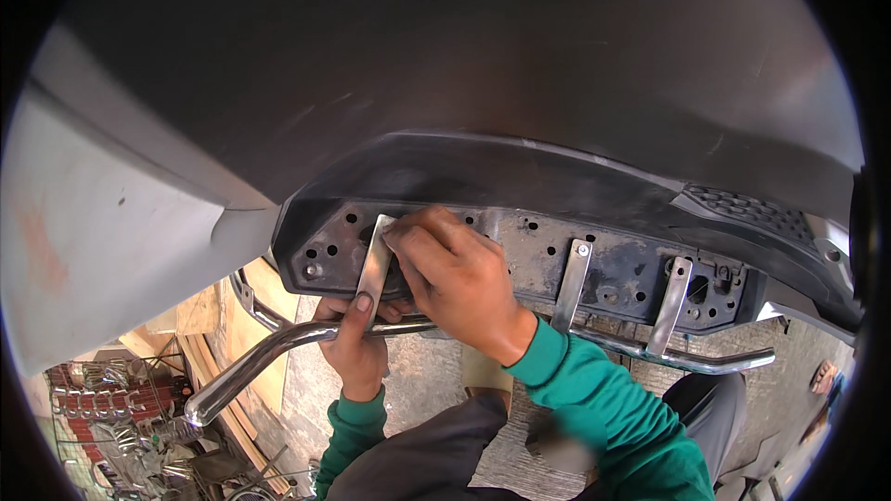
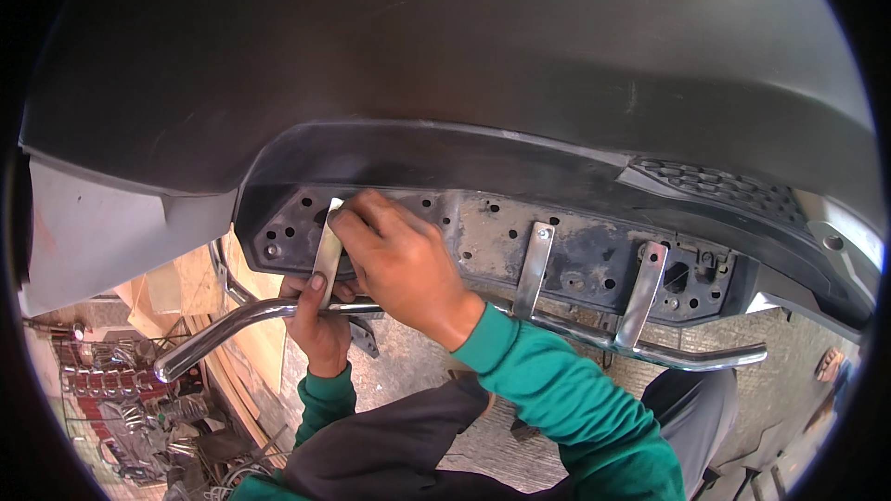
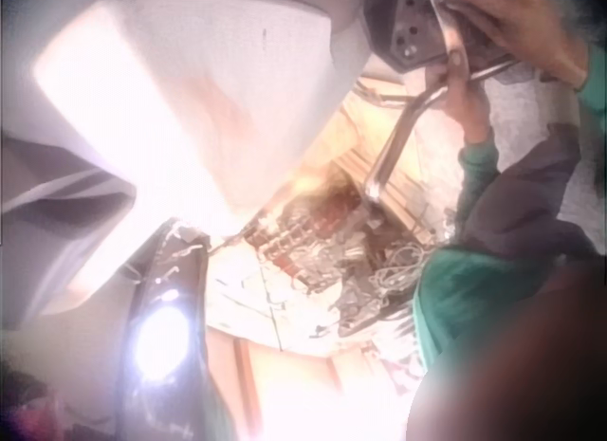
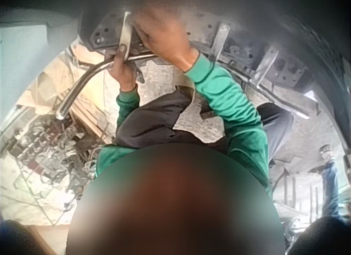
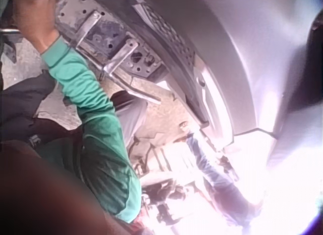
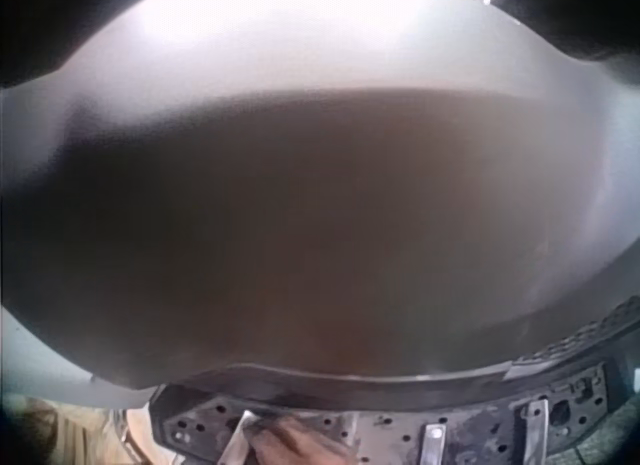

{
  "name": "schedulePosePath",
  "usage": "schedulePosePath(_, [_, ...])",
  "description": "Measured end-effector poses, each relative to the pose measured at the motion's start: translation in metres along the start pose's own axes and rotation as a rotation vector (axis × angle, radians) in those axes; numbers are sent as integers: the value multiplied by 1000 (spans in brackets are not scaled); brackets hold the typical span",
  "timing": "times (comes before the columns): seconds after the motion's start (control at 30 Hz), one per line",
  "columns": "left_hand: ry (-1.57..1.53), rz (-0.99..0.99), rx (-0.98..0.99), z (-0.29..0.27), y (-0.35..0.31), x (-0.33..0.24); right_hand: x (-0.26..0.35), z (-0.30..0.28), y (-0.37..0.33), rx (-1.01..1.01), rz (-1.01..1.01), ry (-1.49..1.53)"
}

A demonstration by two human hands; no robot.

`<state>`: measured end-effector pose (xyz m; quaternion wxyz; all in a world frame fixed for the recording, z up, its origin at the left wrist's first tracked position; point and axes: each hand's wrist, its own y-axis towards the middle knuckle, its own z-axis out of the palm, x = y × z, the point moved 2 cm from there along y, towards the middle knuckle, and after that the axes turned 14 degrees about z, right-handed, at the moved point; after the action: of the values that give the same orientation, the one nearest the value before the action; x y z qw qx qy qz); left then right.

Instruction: The person installs a chrome metal bar onto the side of a white Honda scooter. They position the bar, align it with the mounting holes, and secure it using bolts and nuts, tightening them by hand.

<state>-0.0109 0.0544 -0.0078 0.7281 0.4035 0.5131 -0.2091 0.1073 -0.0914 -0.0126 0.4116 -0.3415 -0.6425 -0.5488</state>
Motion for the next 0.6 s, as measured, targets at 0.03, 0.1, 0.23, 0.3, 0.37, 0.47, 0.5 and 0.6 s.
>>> schedulePosePath(0.03, [11,14,3,0,0,0,0,0,0,-13,-20,-27])
schedulePosePath(0.1, [-6,-5,-3,0,-1,1,0,1,2,-17,-48,-63])
schedulePosePath(0.23, [-34,-32,-11,1,-1,0,0,2,6,-3,-68,-90])
schedulePosePath(0.3, [-28,-46,-17,2,-1,0,1,1,8,0,-57,-95])
schedulePosePath(0.37, [-36,-50,-8,3,-1,-1,2,-2,9,34,-33,-109])
schedulePosePath(0.47, [-30,-43,5,4,0,-2,4,-6,12,98,24,-140])
schedulePosePath(0.5, [-24,-38,6,5,0,-2,4,-7,13,121,46,-152])
schedulePosePath(0.6, [-25,-40,-1,6,-1,-3,8,-9,15,117,-4,-147])
